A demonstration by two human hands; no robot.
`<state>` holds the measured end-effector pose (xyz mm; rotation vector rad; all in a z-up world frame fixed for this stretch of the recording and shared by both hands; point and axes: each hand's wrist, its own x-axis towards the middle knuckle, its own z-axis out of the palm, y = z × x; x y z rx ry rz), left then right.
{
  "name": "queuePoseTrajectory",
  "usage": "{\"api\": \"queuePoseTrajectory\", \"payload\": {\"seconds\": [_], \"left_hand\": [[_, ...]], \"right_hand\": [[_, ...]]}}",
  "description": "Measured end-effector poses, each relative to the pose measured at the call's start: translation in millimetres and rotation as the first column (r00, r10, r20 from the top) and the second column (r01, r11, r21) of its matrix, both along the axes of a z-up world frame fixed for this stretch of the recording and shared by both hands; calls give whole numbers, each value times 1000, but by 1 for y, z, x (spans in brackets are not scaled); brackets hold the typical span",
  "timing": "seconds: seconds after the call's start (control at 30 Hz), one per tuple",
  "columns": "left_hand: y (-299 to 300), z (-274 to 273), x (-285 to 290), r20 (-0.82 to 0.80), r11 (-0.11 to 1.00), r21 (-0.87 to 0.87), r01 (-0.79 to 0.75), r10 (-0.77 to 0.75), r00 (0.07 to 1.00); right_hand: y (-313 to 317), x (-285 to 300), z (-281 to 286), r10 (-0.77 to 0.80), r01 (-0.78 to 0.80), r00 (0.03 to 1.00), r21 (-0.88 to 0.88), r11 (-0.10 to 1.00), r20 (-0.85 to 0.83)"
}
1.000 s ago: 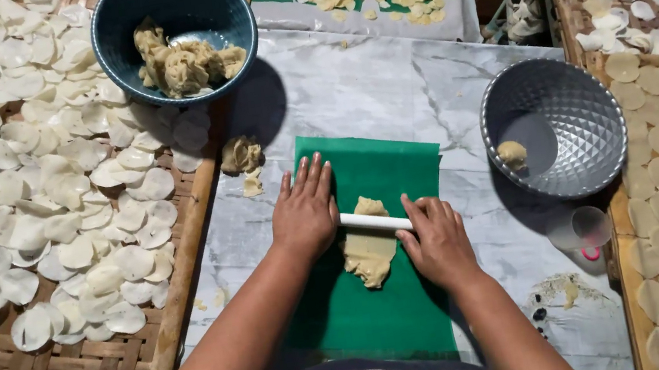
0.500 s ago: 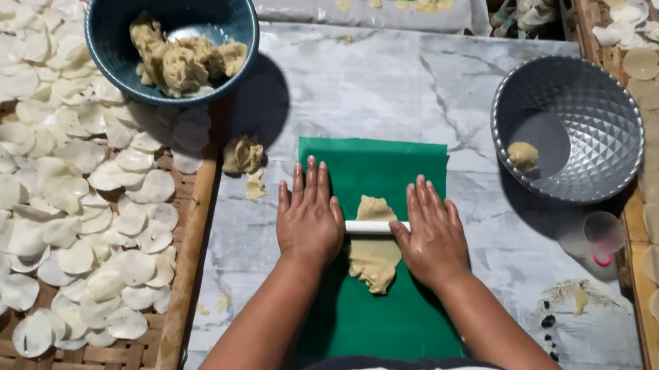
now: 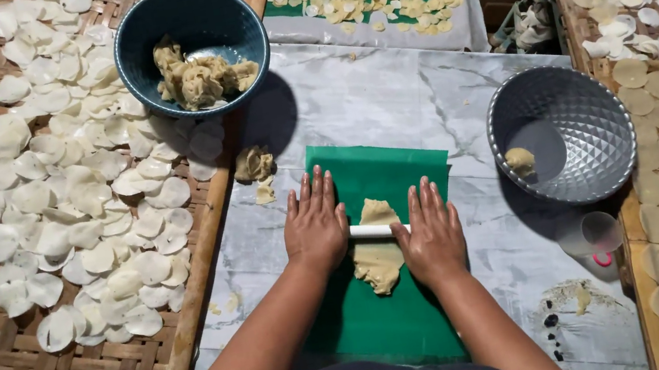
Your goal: Rolling out small portions of dough into thin sheets using a rolling pin
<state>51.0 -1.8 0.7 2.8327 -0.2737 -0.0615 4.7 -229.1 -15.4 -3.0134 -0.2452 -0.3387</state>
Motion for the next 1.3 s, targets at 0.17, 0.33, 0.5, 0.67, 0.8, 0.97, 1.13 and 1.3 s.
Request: {"api": "queuePoseTrajectory", "payload": {"seconds": [0.17,0.33,0.5,0.67,0.8,0.97,1.13,1.3], "left_hand": [[15,14,-62,20,996,51,78,-79,997],[21,21,-35,-61,996,7,90,-89,994],[11,7,0,-98,1000,0,15,-15,995],[17,10,-65,54,998,29,58,-59,997],[14,12,-53,29,998,25,62,-62,998],[12,12,-15,-97,999,-18,28,-30,995],[15,45,-45,-46,998,-53,31,-34,998],[18,15,-81,-49,998,22,60,-58,997]], "right_hand": [[11,-71,20,-6,5,998,-17,1000,-64],[-23,-31,7,-9,61,940,142,988,-341],[-8,11,-4,-200,219,950,55,974,-240],[14,-64,26,-199,196,956,-36,980,-217],[17,-57,24,-181,179,982,-42,983,-51],[2,-19,-11,-128,131,954,6,991,273],[5,-37,13,-48,49,944,6,999,327],[9,-68,13,-34,44,973,-39,998,227]]}}
